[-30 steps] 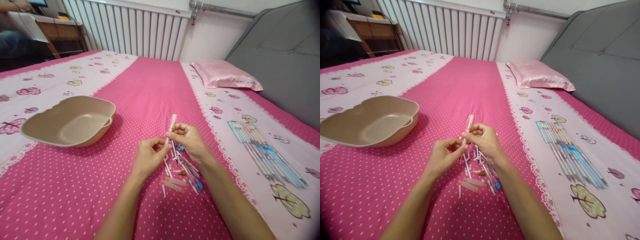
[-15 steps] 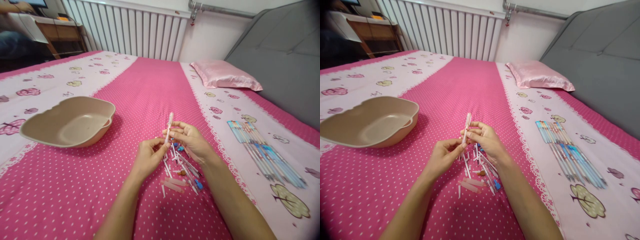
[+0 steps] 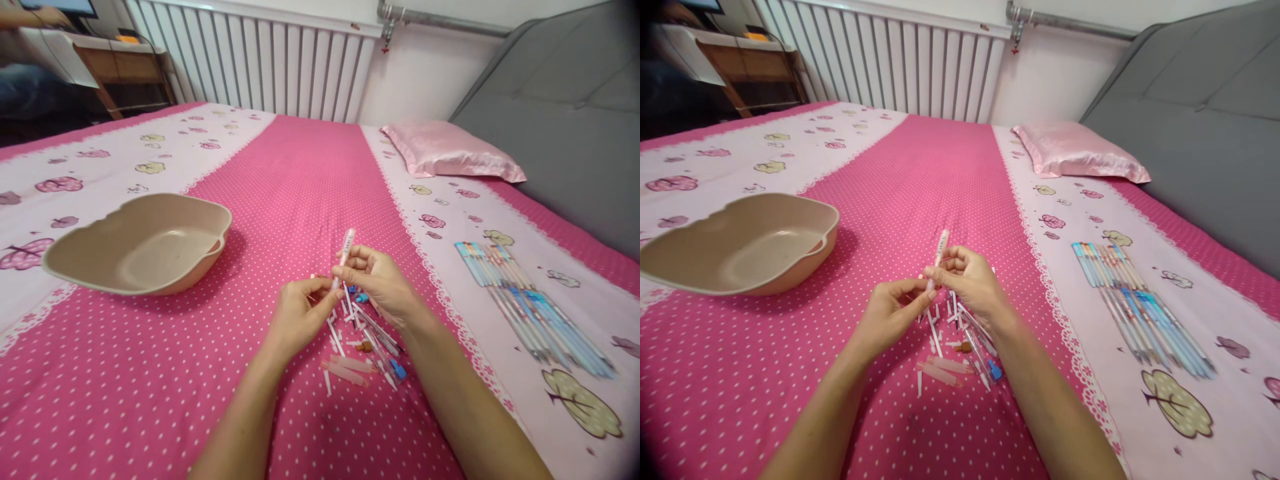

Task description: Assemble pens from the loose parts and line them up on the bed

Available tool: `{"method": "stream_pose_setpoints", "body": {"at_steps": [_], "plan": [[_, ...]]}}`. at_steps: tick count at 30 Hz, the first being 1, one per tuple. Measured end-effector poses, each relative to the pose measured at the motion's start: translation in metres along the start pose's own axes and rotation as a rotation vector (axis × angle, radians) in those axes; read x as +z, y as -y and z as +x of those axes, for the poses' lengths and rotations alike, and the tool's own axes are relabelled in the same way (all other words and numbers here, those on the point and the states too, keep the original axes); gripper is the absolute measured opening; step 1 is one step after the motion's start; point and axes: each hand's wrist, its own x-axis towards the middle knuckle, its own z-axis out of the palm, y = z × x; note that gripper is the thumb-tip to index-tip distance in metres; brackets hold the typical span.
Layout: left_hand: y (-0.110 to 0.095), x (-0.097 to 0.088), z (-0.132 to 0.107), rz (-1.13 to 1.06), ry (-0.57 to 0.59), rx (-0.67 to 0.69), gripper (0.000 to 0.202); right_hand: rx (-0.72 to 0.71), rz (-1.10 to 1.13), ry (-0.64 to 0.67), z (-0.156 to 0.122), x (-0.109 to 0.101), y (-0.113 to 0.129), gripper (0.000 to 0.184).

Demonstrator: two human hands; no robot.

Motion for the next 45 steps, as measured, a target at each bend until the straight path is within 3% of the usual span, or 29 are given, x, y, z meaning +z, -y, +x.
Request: {"method": "stream_pose_setpoints", "body": {"at_steps": [13,19,24,37,41,45], "plan": [[0.0004,-0.0011,0.0003,0.015,-0.010,-0.022,0.030,0.047,0.139,-0.014,-0.0038,0.0035,0.0089,0.047],[-0.0013,-0.0019,-0.0001,0.014,-0.012,-0.019,0.028,0.029,0.094,0.037,-0.0047,0.0034,0.0077,0.052],[-0.0016,-0.0008,0.0007,0.010,-0.012,-0.003,0.028,0.003,-0.002,-0.001,-0.0013,0.0022,0.0033,0.045],[-0.0023,-0.0009,0.0004,-0.001,-0.010,-0.034,0.029,0.029,0.134,-0.018,-0.0028,0.0043,0.0071,0.042],[-0.0028,-0.0007,0.0000,-0.002,-0.014,-0.043,0.029,0.049,0.094,0.010,-0.0036,0.0049,0.0079,0.034],[-0.0037,-0.0006,-0.0003,-0.021,-0.009,-0.035,0.028,0.007,0.032,0.031,-0.0055,0.0063,0.0094,0.041]]}}
